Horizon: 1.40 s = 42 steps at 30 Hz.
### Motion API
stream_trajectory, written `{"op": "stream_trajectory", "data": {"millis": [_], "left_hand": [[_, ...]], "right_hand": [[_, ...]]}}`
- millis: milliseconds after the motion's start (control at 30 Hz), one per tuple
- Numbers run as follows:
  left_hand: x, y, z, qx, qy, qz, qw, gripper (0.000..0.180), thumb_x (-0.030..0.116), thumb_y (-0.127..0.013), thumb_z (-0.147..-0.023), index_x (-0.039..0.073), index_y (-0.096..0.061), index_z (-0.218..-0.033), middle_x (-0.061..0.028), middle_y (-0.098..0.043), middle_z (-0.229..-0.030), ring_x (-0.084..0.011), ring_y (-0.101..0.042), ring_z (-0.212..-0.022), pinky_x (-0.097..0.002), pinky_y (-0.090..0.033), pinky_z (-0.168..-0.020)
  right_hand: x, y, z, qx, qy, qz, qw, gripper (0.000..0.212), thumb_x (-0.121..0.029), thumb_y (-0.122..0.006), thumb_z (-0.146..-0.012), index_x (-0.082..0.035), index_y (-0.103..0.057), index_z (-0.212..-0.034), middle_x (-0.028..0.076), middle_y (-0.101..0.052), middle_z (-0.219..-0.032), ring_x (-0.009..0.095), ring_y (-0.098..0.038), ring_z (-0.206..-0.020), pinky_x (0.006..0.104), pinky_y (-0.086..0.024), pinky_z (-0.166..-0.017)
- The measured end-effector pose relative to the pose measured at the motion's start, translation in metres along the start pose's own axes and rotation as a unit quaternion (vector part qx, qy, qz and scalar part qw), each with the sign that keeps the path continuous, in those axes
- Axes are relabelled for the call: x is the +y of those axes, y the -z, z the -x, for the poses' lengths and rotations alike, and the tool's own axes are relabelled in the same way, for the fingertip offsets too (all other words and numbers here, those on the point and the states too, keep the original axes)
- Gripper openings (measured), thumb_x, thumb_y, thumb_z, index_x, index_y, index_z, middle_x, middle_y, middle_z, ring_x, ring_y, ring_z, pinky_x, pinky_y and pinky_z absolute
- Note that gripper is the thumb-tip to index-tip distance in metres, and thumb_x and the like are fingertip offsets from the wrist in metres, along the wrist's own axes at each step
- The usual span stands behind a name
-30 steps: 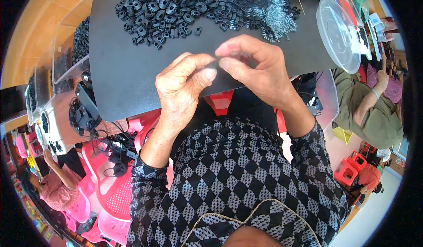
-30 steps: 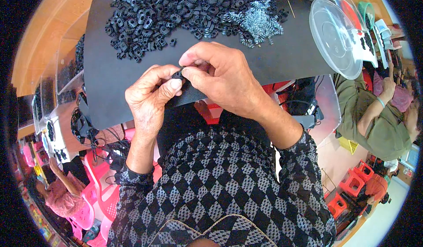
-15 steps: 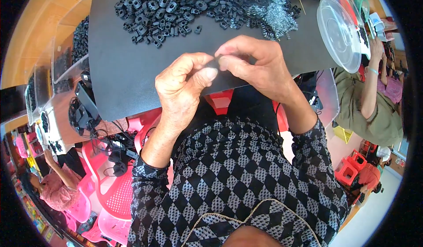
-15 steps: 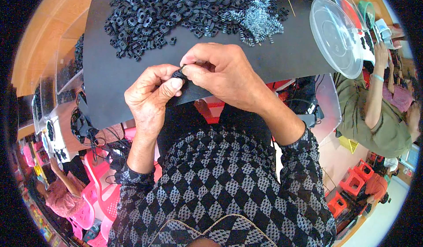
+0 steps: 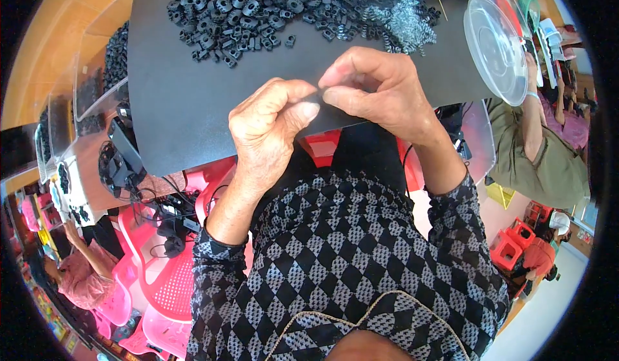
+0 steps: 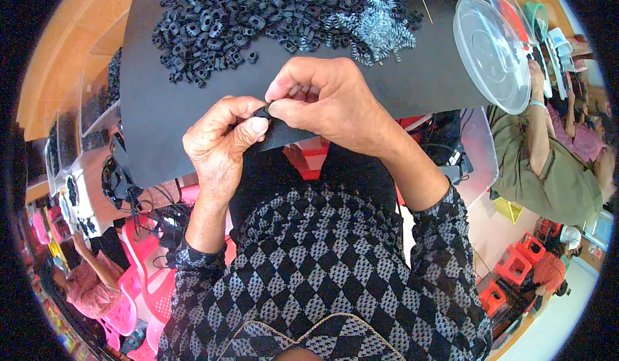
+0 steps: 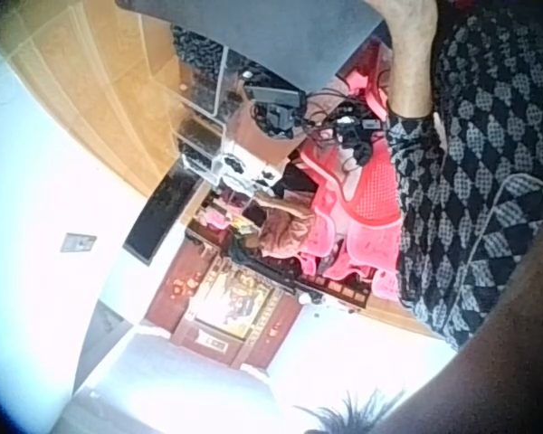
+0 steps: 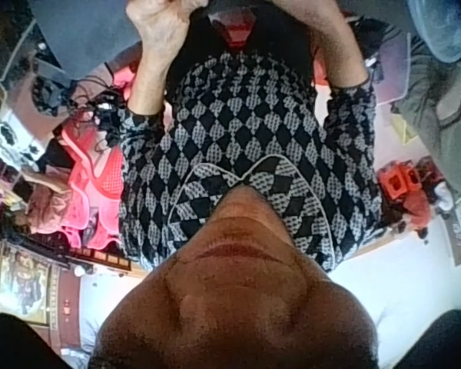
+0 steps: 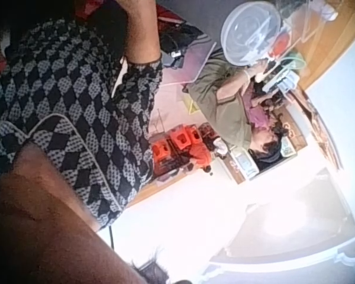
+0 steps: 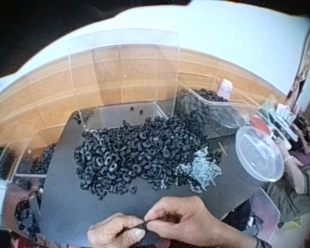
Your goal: Manually assembling small metal pins into black plastic components at a workbench.
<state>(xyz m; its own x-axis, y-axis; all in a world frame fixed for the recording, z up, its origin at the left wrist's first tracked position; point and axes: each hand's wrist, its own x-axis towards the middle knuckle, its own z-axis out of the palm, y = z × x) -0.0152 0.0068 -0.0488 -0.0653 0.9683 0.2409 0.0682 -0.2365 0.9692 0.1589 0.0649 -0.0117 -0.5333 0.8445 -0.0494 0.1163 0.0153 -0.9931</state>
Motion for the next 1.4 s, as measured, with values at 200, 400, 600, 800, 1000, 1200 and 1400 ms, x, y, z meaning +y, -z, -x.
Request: {"op": "stream_trajectory", "data": {"millis": [200, 400, 600, 800, 1000, 1200, 1400], "left_hand": [[0.004, -0.004, -0.002, 0.001, -0.037, -0.068, 0.997, 0.015, -0.003, -0.073, -0.071, -0.004, -0.066, -0.084, -0.0049, -0.063, -0.078, -0.0103, -0.057, -0.069, -0.0220, -0.047, -0.063], [-0.001, -0.010, 0.002, 0.006, -0.085, -0.154, 0.984, 0.017, -0.006, -0.072, -0.068, -0.003, -0.066, -0.083, -0.0053, -0.064, -0.076, -0.0114, -0.058, -0.068, -0.0228, -0.047, -0.062], [-0.002, -0.018, 0.006, 0.023, -0.079, -0.153, 0.985, 0.017, -0.007, -0.072, -0.067, -0.002, -0.066, -0.082, -0.0051, -0.064, -0.075, -0.0116, -0.057, -0.067, -0.0227, -0.047, -0.062], [0.002, -0.021, 0.008, 0.025, -0.035, -0.140, 0.989, 0.016, -0.005, -0.072, -0.069, -0.002, -0.067, -0.084, -0.0027, -0.063, -0.076, -0.0087, -0.056, -0.068, -0.0214, -0.047, -0.062], [-0.001, -0.024, 0.010, 0.028, -0.030, -0.090, 0.995, 0.013, -0.004, -0.072, -0.073, -0.003, -0.066, -0.085, -0.0020, -0.063, -0.079, -0.0079, -0.057, -0.070, -0.0211, -0.047, -0.064], [0.000, -0.020, 0.006, 0.032, -0.055, -0.126, 0.990, 0.015, -0.003, -0.073, -0.071, -0.002, -0.066, -0.085, -0.0024, -0.063, -0.077, -0.0078, -0.056, -0.069, -0.0210, -0.047, -0.063], [0.000, -0.022, 0.005, 0.063, -0.068, -0.136, 0.986, 0.015, -0.004, -0.073, -0.070, -0.001, -0.066, -0.084, -0.0022, -0.062, -0.073, -0.0080, -0.055, -0.065, -0.0214, -0.046, -0.060]], "right_hand": [[0.001, -0.001, 0.003, -0.004, 0.012, 0.065, 0.998, 0.008, 0.003, -0.064, -0.078, -0.001, -0.063, -0.084, -0.003, -0.057, -0.076, 0.002, -0.051, -0.070, 0.0185, -0.040, -0.059], [0.014, -0.006, 0.006, 0.054, 0.218, 0.205, 0.953, 0.011, 0.003, -0.061, -0.070, -0.003, -0.052, -0.073, 0.006, -0.050, -0.063, 0.020, -0.051, -0.059, 0.0314, -0.041, -0.051], [0.020, -0.002, 0.009, 0.054, 0.291, 0.254, 0.921, 0.019, 0.010, -0.061, -0.070, -0.002, -0.059, -0.085, 0.005, -0.058, -0.073, 0.013, -0.051, -0.061, 0.0255, -0.039, -0.051], [0.021, 0.001, 0.015, 0.054, 0.261, 0.245, 0.932, 0.019, 0.009, -0.063, -0.072, -0.001, -0.061, -0.088, 0.007, -0.060, -0.078, 0.014, -0.053, -0.062, 0.0253, -0.040, -0.052], [0.018, -0.001, 0.017, 0.098, 0.250, 0.197, 0.943, 0.009, 0.003, -0.062, -0.072, -0.002, -0.055, -0.077, 0.008, -0.053, -0.065, 0.025, -0.052, -0.060, 0.0344, -0.041, -0.054], [0.019, 0.001, 0.013, 0.048, 0.253, 0.233, 0.938, 0.022, 0.011, -0.060, -0.072, 0.000, -0.061, -0.091, 0.007, -0.059, -0.078, 0.013, -0.053, -0.063, 0.0242, -0.041, -0.052], [0.020, -0.009, 0.006, 0.117, 0.329, 0.273, 0.897, 0.016, 0.004, -0.062, -0.069, -0.003, -0.053, -0.079, 0.009, -0.050, -0.066, 0.028, -0.050, -0.059, 0.0370, -0.041, -0.052]]}}
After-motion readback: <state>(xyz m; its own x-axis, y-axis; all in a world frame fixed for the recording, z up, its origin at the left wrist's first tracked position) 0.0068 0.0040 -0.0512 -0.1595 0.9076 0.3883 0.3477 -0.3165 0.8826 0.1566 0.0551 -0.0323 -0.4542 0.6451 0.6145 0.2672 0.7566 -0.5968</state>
